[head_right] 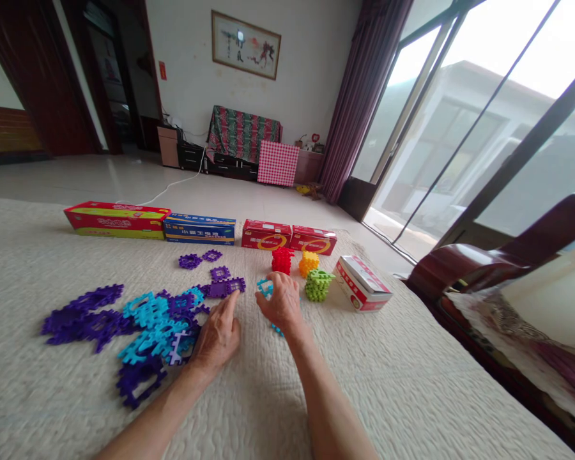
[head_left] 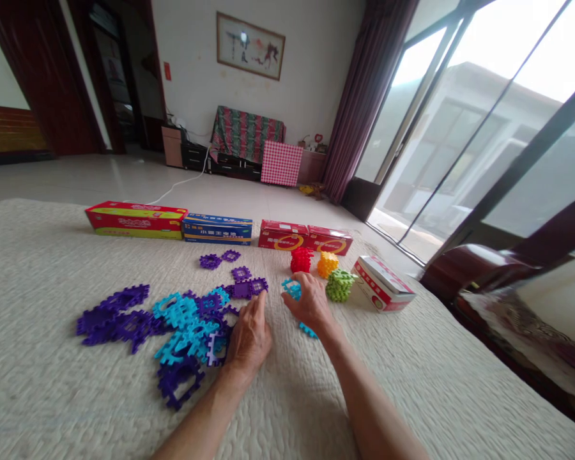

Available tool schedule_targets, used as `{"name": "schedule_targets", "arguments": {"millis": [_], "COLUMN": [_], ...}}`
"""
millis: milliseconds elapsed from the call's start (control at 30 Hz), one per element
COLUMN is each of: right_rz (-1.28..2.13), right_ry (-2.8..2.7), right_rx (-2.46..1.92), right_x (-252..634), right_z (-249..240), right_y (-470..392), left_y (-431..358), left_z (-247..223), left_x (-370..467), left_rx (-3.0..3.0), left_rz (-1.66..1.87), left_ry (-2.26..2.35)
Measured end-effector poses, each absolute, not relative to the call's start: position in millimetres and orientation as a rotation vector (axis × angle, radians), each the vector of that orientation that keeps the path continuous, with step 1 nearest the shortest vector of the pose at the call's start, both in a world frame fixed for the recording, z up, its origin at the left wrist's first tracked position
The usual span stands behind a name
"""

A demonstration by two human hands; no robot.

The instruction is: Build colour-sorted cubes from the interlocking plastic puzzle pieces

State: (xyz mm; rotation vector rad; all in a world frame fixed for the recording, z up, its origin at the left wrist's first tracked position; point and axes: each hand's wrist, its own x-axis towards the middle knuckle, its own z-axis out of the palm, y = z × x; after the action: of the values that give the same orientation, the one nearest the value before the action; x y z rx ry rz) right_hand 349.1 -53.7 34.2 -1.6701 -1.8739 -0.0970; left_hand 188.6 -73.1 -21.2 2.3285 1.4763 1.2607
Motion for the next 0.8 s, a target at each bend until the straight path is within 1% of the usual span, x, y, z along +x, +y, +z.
{"name": "schedule_targets", "arguments": {"millis": [133, 267, 400, 500, 567, 700, 800], "right_rz": [-0.086, -0.031, -0.044, -0.116, -0.131, -0.047, 0.006], "right_ry": [-2.073, -2.195, -2.061, -1.901, -1.889, -1.937, -1.943], "right_rx": [-1.523, -1.445, -1.382, -1.416, -1.47, -1.584, -1.614], "right_x": [324, 323, 346, 368, 383, 402, 405], "right_z": [28, 30, 38, 34, 24, 0, -9], "right_y": [-62, -66, -73, -86, -97, -109, -108], "left_y": [-71, -72, -73, -75, -79, -82, -70], "left_z": [-24, -21, -16, -14, -11, 1, 12], "left_x": [190, 188, 185, 185, 186, 196, 215], "left_rx": [2.258, 2.273, 2.354, 2.406, 2.452, 2.523, 2.523], "left_rz": [1.391, 1.293, 1.203, 1.192, 1.19, 1.203, 1.215], "left_ry": [1.456, 1.452, 1.397, 1.38, 1.346, 1.258, 1.206]}}
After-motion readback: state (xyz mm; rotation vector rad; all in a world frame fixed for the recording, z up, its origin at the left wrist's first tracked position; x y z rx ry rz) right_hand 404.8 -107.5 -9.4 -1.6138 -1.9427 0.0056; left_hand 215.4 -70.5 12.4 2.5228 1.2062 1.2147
